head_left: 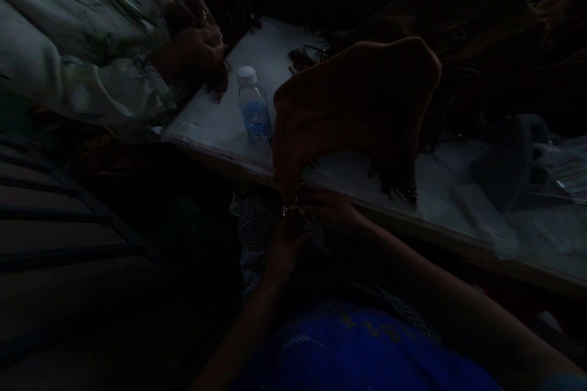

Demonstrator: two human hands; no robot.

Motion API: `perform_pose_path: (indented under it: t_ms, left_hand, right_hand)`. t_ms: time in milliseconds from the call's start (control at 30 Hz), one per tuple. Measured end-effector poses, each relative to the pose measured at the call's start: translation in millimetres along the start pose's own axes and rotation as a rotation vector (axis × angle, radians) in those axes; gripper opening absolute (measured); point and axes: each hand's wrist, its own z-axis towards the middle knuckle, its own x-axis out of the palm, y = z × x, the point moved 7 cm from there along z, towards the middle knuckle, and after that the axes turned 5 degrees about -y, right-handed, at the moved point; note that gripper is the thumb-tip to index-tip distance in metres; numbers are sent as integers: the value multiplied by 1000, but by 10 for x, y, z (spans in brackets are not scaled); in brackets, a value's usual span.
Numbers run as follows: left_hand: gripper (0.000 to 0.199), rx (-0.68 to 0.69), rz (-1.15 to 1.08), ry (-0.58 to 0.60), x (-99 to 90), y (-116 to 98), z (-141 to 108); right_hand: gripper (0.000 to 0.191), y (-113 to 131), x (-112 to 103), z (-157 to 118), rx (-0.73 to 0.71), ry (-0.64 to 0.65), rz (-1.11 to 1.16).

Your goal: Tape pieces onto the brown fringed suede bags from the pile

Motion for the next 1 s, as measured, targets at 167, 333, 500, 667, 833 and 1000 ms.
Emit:
perform_pose_path:
  t_ms: [167, 333, 500, 667, 833, 1000]
  left_hand:
    - [61, -4, 17, 26, 30, -23, -14]
    - [60, -13, -5, 29, 42, -42, -12]
    - [60, -70, -129, -29, 20, 17, 0]
    - [61, -68, -171, -42, 26, 9, -6]
    - [63, -55, -144, -66, 63, 1, -20]
    - [64, -119, -264, -63, 125, 128, 5]
  right_hand:
    - [24, 17, 17, 4, -18, 25, -7]
    - [21, 51, 3, -13, -44, -10, -89]
    - [21, 75, -6, -27, -43, -31, -94]
    - [26, 73, -1, -56, 20, -15, -64]
    - [28, 63, -28, -49, 13, -12, -111]
    - [26, 36, -66, -17, -62, -10, -280]
